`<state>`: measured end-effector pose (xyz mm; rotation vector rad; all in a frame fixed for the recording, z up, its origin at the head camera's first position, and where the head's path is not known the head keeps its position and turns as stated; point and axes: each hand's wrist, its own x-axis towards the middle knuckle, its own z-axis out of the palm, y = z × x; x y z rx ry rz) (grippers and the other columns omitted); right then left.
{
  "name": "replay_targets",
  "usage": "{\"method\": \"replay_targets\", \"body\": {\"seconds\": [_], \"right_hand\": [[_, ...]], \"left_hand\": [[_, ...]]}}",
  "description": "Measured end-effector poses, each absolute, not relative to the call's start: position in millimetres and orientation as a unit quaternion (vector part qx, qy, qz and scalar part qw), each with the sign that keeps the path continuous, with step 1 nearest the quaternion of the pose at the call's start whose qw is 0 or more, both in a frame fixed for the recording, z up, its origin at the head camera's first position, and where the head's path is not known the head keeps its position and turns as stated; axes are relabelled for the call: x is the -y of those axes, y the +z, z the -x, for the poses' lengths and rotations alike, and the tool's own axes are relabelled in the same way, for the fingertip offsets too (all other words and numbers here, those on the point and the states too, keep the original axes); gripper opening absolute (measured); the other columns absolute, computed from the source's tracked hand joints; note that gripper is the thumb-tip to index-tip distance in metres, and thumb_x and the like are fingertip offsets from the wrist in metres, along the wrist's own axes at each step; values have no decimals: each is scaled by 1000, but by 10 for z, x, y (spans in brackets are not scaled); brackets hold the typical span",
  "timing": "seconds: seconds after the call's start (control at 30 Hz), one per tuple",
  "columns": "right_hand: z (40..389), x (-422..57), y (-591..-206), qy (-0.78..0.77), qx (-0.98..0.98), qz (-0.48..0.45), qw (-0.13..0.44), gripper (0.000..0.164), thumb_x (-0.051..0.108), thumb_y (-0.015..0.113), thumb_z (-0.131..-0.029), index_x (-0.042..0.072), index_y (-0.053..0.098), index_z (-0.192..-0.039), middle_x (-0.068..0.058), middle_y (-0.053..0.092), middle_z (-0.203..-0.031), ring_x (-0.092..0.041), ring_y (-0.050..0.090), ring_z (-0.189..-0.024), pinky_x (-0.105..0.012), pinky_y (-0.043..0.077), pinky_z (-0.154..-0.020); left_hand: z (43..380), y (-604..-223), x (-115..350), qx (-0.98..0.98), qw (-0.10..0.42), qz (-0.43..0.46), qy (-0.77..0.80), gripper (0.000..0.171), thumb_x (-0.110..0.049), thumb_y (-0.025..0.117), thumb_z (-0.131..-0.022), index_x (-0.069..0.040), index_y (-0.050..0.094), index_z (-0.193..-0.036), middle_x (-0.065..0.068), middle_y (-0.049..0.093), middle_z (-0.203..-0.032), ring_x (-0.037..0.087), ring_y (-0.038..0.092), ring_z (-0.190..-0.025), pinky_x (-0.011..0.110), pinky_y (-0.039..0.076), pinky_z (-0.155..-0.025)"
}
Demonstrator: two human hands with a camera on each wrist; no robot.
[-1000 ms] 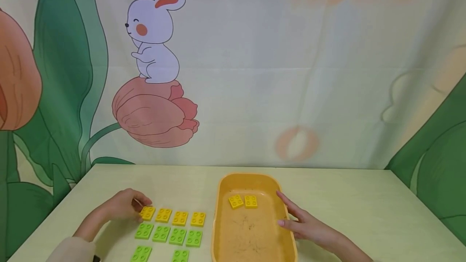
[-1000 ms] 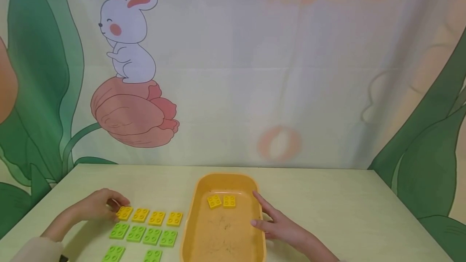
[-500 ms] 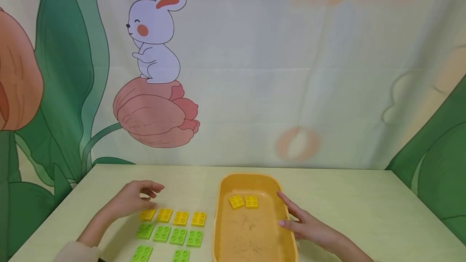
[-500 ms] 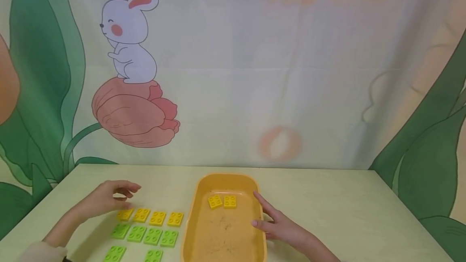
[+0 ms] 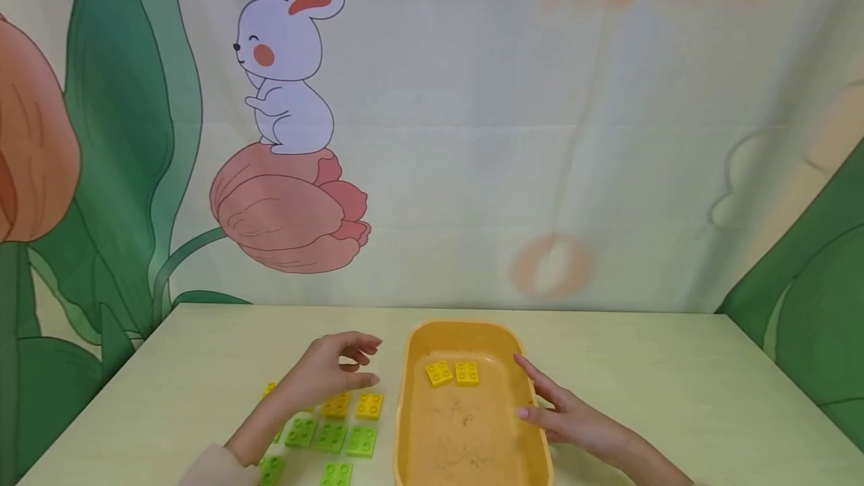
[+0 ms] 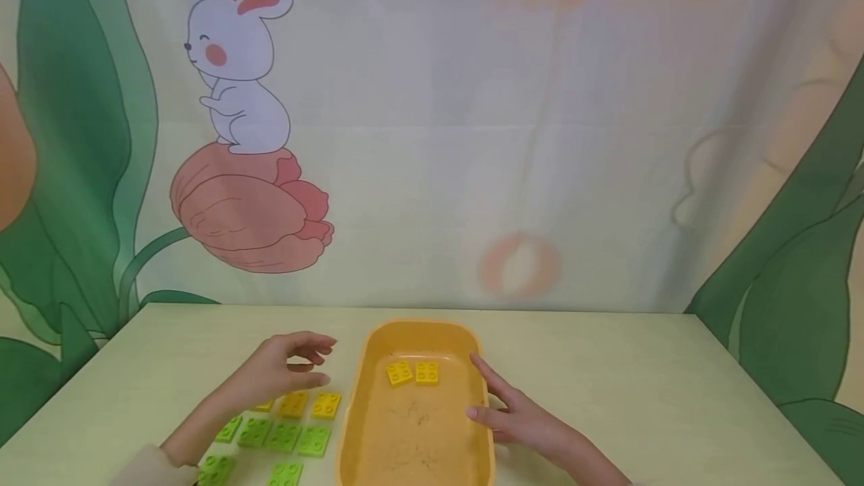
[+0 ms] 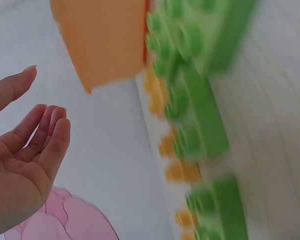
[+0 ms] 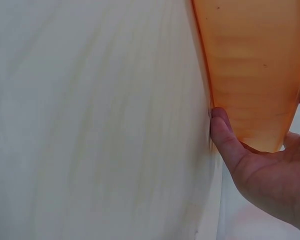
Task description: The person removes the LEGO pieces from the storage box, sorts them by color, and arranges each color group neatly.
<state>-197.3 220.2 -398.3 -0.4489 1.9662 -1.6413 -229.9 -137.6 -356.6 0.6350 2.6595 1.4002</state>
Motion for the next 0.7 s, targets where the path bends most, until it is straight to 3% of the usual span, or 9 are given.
{"method": "replay_targets", "body": {"seconds": [0.37, 0.7], "right_hand": [[1978, -2218, -4001, -607, -731, 168, 263, 71, 22, 46, -96, 23, -4, -147, -32, -6, -145, -32, 49, -114, -46, 46, -86], [1981, -2207, -3997, -612, -725, 178, 263, 69, 21, 44, -96, 23, -3, -147, -29, -3, -146, -32, 47, -117, -45, 45, -88]], "left_hand": [[2352, -3587, 658, -835, 19, -263, 482, 48, -9, 74, -75, 3, 56, -117, 12, 60, -106, 25, 58, -91, 30, 51, -77], [2481, -3744, 309, -830, 28, -287, 478, 47, -6, 71, -77, 7, 54, -118, 21, 58, -110, 31, 57, -93, 39, 49, -80]]}}
